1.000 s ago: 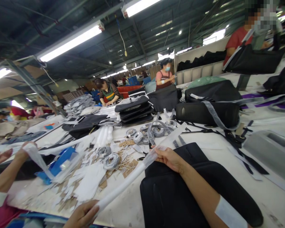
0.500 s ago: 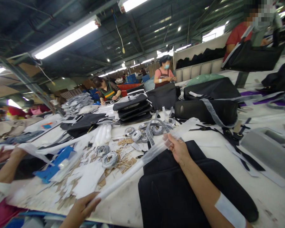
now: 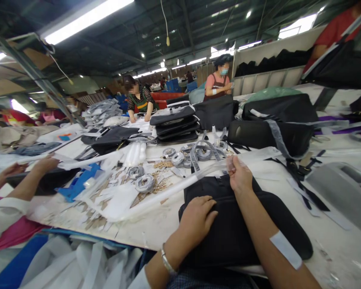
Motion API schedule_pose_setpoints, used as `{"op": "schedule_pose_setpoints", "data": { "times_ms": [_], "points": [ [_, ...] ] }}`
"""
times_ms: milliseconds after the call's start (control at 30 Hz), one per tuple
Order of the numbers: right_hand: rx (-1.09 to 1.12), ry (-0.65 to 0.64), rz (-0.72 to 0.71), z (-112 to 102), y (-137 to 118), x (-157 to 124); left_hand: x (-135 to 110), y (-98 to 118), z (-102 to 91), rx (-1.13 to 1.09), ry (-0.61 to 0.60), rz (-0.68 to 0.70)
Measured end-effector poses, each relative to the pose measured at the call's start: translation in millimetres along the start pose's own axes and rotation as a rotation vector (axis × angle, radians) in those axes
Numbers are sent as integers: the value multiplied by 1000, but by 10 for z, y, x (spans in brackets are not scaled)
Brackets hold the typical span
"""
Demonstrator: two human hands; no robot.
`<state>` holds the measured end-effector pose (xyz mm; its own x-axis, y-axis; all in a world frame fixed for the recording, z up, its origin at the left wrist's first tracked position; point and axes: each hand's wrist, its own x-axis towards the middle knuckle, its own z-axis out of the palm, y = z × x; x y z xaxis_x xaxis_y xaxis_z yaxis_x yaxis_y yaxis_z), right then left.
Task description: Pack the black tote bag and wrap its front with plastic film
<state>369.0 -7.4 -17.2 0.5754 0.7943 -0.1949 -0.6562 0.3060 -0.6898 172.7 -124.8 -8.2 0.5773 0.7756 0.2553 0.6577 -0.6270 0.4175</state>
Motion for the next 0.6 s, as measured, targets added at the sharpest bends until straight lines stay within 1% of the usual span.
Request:
{"op": "schedule_pose_setpoints", "data": {
  "times_ms": [67, 133, 200, 300, 367, 400, 467, 500, 533, 567, 600],
  "points": [
    [-48, -31, 12, -25, -123, -48, 30, -12, 223, 57, 11, -17],
    [-115, -73, 21, -107, -326, -70, 19, -82, 322, 76, 32, -37],
    [-240, -103, 10, -262, -581, -32, -11, -140, 340, 65, 48, -37],
    [-470, -57, 14, -603, -986, 141, -58, -159, 327, 32, 56, -9],
    [-561, -4, 62, -852, -1263, 278, -78, -149, 327, 4, 61, 26],
    [-623, 16, 118, -966, -1408, 332, -84, -145, 330, -8, 66, 42],
    [-860, 68, 286, -1135, -1703, 379, -91, -147, 335, -26, 78, 62],
    [-1035, 103, 370, -1178, -1839, 366, -92, -151, 337, -33, 78, 67],
    [-1229, 121, 414, -1187, -1951, 327, -92, -155, 338, -38, 77, 71],
    [-1412, 98, 388, -1161, -2027, 266, -92, -159, 337, -41, 73, 73],
    [-1555, 30, 280, -1100, -2054, 188, -91, -161, 335, -44, 69, 72]
  ]
}}
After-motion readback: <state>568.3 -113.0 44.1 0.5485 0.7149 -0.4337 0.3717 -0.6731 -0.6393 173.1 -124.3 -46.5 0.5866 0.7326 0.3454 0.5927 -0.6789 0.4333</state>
